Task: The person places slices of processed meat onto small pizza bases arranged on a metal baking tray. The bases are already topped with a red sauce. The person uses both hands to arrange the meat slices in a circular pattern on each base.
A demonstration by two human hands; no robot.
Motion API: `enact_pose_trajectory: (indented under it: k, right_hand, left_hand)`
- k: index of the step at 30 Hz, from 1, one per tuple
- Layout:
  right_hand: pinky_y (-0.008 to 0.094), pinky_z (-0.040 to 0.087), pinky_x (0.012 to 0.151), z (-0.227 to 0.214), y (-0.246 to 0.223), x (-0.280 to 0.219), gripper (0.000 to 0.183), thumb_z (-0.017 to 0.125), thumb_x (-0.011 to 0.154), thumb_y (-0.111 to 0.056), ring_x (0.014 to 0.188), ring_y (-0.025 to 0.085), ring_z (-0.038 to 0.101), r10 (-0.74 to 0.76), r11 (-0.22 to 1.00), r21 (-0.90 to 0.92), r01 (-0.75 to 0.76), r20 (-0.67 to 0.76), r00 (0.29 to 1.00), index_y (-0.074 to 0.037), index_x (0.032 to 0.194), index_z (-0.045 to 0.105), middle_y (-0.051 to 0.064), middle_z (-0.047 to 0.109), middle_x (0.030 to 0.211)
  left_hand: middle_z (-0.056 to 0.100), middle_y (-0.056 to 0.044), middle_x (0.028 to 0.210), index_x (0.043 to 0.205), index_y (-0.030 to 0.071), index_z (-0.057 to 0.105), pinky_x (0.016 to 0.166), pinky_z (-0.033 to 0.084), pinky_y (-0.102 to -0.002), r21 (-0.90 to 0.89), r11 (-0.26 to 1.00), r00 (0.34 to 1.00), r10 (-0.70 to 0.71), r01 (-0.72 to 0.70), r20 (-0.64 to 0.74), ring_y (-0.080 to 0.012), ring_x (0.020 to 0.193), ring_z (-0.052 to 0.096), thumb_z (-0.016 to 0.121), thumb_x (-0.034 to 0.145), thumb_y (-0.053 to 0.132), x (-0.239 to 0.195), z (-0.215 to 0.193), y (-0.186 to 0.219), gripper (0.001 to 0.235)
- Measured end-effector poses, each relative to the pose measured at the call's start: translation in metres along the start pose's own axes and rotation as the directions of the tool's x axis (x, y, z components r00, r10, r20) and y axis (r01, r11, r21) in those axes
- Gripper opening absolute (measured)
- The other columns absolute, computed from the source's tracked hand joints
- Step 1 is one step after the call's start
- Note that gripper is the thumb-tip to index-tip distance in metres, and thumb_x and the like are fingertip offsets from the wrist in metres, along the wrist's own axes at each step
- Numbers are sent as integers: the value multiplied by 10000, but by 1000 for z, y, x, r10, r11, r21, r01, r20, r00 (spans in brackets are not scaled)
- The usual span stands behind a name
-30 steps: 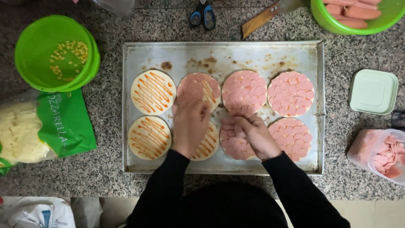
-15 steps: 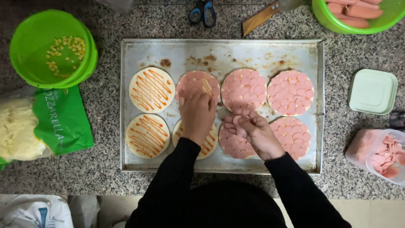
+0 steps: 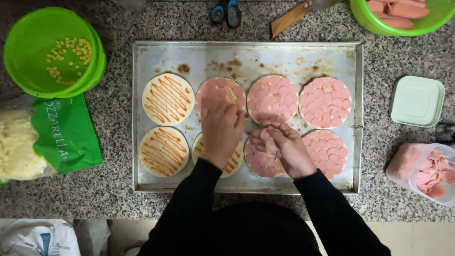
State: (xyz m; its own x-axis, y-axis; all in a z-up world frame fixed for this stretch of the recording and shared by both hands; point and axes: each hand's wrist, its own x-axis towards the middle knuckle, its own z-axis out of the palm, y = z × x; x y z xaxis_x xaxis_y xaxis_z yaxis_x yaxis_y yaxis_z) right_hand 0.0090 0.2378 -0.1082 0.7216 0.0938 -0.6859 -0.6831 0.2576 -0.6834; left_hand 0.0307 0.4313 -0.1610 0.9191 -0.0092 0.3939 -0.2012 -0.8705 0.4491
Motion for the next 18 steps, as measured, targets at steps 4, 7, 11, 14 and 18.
enact_pose_trajectory:
  k: [4, 7, 11, 14, 18]
  right_hand:
    - [580, 720, 909, -7, 11, 10, 315, 566, 1163, -147, 998, 351, 854, 1, 1000, 6, -1, -18, 1000, 26, 1402, 676, 211, 786, 1057]
    - [541, 727, 842, -25, 37, 29, 326, 596, 1149, -137, 892, 318, 851, -27, 999, -42, 26, -35, 999, 18, 1416, 702, 178, 789, 995]
    - [508, 725, 804, -13, 33, 18, 300, 600, 1163, -174, 756, 289, 795, -11, 1000, -29, 11, -12, 1000, 63, 1290, 732, 171, 708, 796]
    - [522, 721, 816, 10, 12, 1, 302, 604, 1154, -149, 813, 292, 801, 4, 1000, -7, -4, 20, 1000, 69, 1321, 727, 189, 721, 850]
    - [541, 712, 881, 12, 11, -4, 317, 690, 1087, -46, 969, 314, 845, 28, 998, -54, -26, 45, 999, 98, 1366, 737, 197, 779, 1019]
  left_hand:
    - [724, -94, 929, 1046, 121, 766, 911, 552, -465, -339, 940, 986, 82, -28, 146, -352, 918, 759, 767, 1061, 238, 3, -43, 31, 118]
    - [710, -69, 1076, 1184, 167, 772, 928, 517, -485, -267, 945, 945, 247, -187, 214, -335, 1022, 737, 727, 1066, 306, -19, -40, 26, 188]
    - [697, -90, 1139, 1234, 161, 772, 939, 524, -503, -170, 945, 936, 308, -280, 169, -352, 1044, 734, 770, 1024, 332, -37, -25, 18, 270]
    - [666, -63, 1082, 1203, 169, 785, 943, 528, -467, -151, 942, 938, 320, -299, 134, -321, 990, 717, 725, 1043, 224, -32, -42, 17, 180]
    - [656, -38, 1024, 1199, 204, 809, 954, 527, -430, -137, 941, 939, 325, -309, 116, -274, 923, 701, 692, 1081, 148, -29, -62, 15, 175]
